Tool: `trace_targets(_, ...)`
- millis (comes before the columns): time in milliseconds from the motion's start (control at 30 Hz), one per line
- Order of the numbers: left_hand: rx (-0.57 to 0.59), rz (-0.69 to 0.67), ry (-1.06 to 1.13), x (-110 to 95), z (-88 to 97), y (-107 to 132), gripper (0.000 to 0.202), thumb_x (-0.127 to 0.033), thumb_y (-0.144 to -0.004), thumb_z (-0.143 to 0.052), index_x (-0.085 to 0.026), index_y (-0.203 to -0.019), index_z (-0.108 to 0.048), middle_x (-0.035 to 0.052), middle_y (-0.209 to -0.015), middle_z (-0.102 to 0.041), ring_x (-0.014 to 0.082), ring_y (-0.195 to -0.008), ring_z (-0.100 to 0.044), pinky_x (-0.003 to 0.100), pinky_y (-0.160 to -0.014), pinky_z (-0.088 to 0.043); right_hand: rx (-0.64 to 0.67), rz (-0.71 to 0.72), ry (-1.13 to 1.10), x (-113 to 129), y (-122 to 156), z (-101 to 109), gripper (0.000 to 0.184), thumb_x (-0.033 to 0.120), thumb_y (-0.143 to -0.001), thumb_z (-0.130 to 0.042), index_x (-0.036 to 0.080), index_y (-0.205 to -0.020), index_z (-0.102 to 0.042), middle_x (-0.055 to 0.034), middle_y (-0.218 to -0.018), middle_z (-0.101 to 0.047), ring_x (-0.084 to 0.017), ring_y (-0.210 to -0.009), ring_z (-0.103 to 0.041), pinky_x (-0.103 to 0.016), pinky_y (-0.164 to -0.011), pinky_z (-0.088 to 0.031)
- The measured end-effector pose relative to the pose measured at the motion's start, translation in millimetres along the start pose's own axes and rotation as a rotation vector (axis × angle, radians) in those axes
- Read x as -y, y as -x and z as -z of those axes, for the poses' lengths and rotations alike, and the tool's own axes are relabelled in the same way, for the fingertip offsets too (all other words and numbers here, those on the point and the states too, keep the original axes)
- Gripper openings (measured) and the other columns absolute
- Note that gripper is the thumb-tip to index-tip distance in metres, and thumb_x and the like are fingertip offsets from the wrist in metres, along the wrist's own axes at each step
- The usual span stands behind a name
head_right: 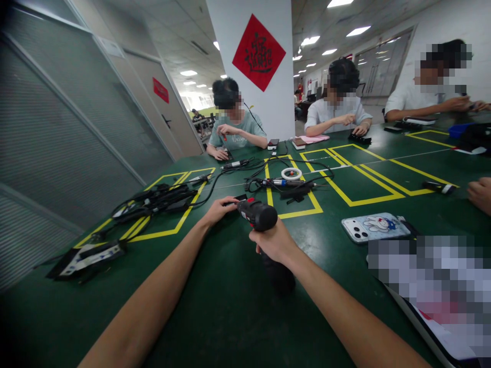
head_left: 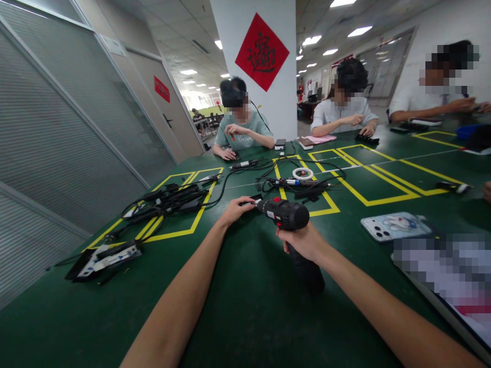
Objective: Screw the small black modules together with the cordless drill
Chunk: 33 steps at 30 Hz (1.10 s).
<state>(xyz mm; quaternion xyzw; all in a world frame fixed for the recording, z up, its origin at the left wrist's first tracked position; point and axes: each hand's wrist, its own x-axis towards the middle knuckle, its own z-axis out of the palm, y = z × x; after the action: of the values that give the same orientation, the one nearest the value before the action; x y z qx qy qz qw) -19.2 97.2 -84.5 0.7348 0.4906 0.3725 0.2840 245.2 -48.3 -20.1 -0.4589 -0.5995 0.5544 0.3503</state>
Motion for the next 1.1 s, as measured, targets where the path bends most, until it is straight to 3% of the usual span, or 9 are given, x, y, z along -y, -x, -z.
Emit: trace_targets(1100,-0.002,-0.013,0.002,-2.2,-0.4,-0.2,0.033,-0.042,-0.071,-0.064,-0.021,-0.095,-0.071,0.0065,-0.110,-0.064,0.0235,-0.106,-0.056,0.037,-0.099,-0.037,0.018,0.053,0.007,-3.3,-1.8,-0.6,0.005,0.016,-0.068,-0.053,0.015,-0.065,-0.057,0.0005,-0.047,-0.056,-0.013,-0.044,-0.054,-0.022,-0.045,-0.040)
